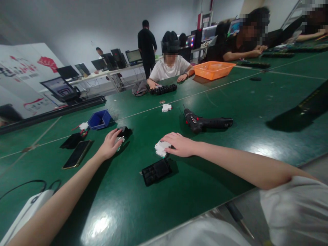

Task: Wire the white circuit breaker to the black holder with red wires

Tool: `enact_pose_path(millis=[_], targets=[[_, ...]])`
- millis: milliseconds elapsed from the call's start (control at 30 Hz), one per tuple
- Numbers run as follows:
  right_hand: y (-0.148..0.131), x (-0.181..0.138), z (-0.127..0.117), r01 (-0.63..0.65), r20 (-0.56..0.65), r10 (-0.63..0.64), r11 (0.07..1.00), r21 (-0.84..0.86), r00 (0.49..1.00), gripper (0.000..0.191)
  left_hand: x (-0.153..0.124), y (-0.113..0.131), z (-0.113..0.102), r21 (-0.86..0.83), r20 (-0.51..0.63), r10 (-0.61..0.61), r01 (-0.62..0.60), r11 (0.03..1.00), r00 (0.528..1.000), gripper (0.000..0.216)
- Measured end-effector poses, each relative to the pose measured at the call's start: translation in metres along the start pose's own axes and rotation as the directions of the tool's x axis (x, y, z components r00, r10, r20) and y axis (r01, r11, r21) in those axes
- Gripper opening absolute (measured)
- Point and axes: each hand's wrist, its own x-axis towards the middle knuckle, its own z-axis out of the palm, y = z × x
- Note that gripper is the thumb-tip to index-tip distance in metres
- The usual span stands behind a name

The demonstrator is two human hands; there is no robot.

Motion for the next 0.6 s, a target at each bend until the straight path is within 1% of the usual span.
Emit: enact_pose_path(millis=[167,300,400,500,600], targets=[[-0.003,0.001,-0.001,-0.007,0.005,0.007,1.0,-0.013,1.0,0.045,0.075,0.015,0.032,-0.031,-0.012,0.06,-0.06,0.998,0.998,0.067],[-0.004,0.0,-0.002,-0.004,-0.021,0.004,1.0,-0.022,1.0,0.046,0.138,0.028,0.06,-0.037,-0.016,0.106,-0.106,0.994,0.994,0.067],[-0.004,-0.001,-0.001,-0.003,-0.033,0.002,0.999,-0.04,0.999,0.045,0.179,0.038,0.079,-0.052,-0.023,0.121,-0.122,0.991,0.992,0.066],[-0.003,-0.001,0.0,0.003,-0.044,-0.005,0.998,-0.057,0.999,0.045,0.211,0.049,0.095,-0.071,-0.029,0.138,-0.14,0.988,0.99,0.066],[-0.003,-0.001,0.001,0.006,-0.052,-0.009,0.998,-0.069,0.999,0.046,0.233,0.056,0.103,-0.093,-0.031,0.163,-0.165,0.982,0.986,0.066]])
